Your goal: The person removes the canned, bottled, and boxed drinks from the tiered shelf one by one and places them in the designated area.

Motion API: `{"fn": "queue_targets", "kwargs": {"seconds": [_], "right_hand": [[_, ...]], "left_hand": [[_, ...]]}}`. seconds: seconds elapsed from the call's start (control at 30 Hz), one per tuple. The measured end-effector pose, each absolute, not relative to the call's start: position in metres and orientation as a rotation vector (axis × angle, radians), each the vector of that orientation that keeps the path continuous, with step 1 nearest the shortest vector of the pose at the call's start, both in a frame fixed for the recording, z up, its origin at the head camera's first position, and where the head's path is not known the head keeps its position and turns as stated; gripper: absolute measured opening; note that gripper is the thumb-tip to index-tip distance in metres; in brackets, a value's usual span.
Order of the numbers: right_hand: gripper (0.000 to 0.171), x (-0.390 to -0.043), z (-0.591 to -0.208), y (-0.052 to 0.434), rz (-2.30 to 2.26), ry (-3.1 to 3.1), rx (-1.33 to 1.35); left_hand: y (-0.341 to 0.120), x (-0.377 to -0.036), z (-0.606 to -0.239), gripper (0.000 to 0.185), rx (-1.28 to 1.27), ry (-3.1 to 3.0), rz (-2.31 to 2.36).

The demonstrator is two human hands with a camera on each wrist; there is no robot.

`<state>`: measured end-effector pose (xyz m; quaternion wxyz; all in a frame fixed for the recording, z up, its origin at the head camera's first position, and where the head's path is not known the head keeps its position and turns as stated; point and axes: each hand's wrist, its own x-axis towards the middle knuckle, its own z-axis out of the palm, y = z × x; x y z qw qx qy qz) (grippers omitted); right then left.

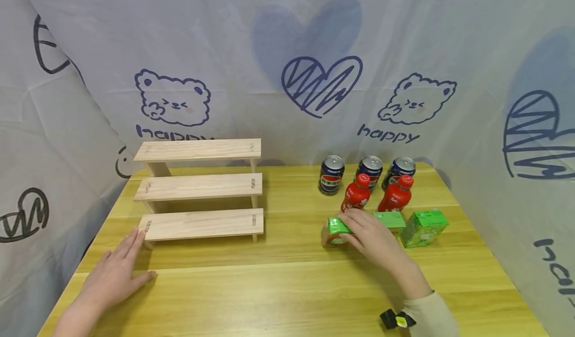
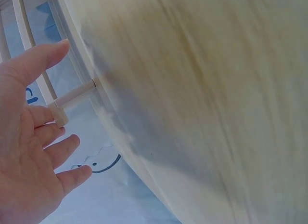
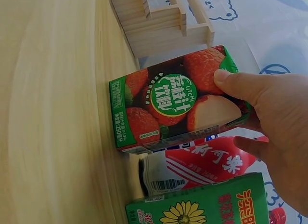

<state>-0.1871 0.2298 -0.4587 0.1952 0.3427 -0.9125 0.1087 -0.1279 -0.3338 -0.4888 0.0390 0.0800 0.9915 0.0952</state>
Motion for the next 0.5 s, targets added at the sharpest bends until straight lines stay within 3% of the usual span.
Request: {"fn": "queue_targets", "kwargs": {"seconds": [0.5], "right_hand": [[0.049, -0.1908, -0.4543, 0.2321, 0.244, -2.571, 0.982]], "left_hand": [[-0.3355, -0.1292, -0.4913, 0.111, 0.238, 3.053, 0.268]]}}
